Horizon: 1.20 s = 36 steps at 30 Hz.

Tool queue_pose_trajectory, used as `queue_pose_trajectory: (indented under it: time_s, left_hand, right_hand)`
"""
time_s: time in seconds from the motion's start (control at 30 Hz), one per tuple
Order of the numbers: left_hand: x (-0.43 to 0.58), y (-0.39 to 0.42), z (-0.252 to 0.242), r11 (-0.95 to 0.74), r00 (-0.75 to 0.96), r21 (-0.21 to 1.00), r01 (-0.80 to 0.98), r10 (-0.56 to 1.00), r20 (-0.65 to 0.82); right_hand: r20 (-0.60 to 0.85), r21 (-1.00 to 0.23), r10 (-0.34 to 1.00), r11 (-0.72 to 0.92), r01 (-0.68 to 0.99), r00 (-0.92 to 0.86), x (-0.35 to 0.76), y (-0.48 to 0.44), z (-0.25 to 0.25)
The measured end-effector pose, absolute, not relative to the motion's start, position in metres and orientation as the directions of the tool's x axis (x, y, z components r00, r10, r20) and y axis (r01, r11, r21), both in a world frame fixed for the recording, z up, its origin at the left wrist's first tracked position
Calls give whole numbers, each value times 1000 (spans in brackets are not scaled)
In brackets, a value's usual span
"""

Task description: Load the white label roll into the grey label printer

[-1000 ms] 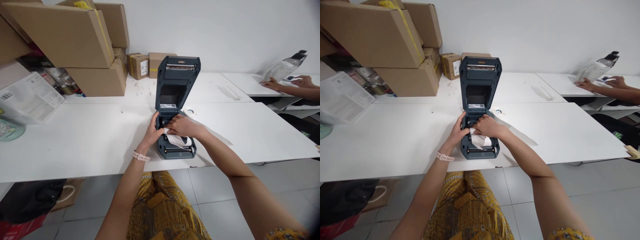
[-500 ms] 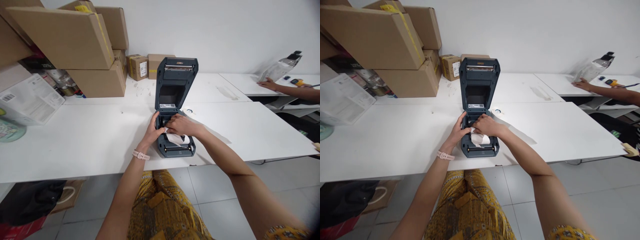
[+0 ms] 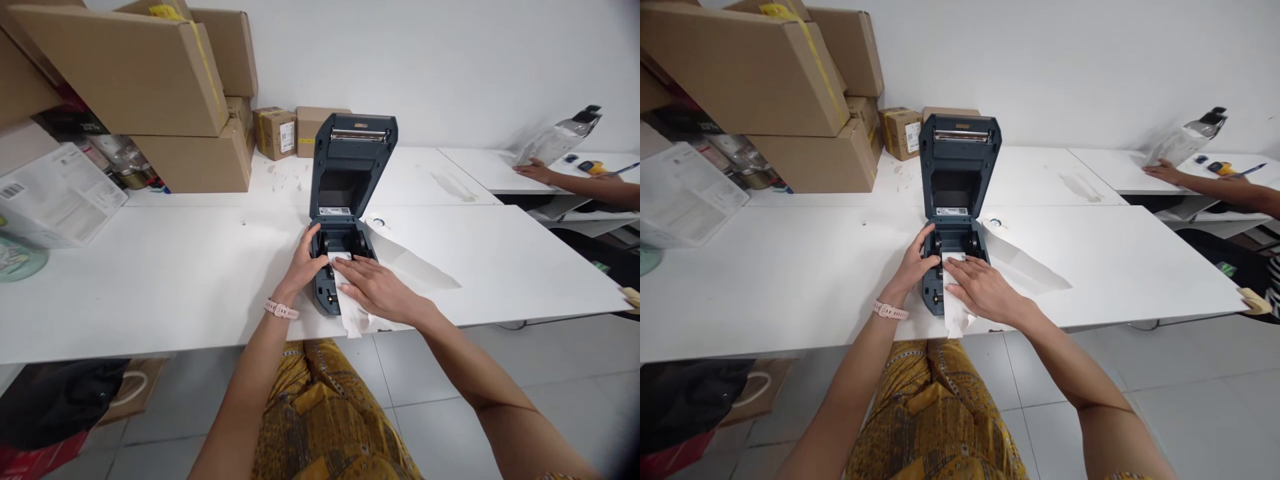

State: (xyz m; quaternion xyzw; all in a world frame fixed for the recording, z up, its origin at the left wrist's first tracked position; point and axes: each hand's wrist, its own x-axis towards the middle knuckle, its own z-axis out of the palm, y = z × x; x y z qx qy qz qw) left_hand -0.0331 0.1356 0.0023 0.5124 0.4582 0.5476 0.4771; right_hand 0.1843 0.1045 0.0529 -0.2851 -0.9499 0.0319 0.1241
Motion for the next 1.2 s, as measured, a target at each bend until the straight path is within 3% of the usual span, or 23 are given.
queue_pose_trajectory:
  time_s: [0.2, 0.43, 0.67, 0.83, 1.0, 1.1, 1.2]
  left_hand:
    - [-33, 135, 3, -131, -27, 989, -64, 991, 130]
    - [-33, 135, 4, -135, -17, 990, -46, 991, 135]
    - [-34, 133, 5, -127, -3, 992, 5, 992, 127]
    - [-34, 134, 5, -111, -4, 992, 61, 994, 111]
    - [-31, 123, 18, -72, -41, 962, 264, 995, 86]
    - [-22, 103, 33, -190, -30, 827, 528, 970, 242]
    - [-8, 71, 42, -374, 226, 650, 662, 926, 303]
  right_hand:
    - [274, -21, 526, 840, 542, -805, 185, 91, 47]
    - [334, -22, 521, 837, 546, -785, 190, 83, 39]
    - [499, 14, 476, 831, 556, -724, 189, 71, 20]
    - [672, -150, 401, 897, 417, -622, 195, 73, 19]
    - [830, -419, 542, 759, 499, -129, 205, 123, 56]
    - [797, -522, 604, 681, 513, 9, 209, 182, 86]
    - [811, -503, 585, 721, 476, -28, 207, 248, 117]
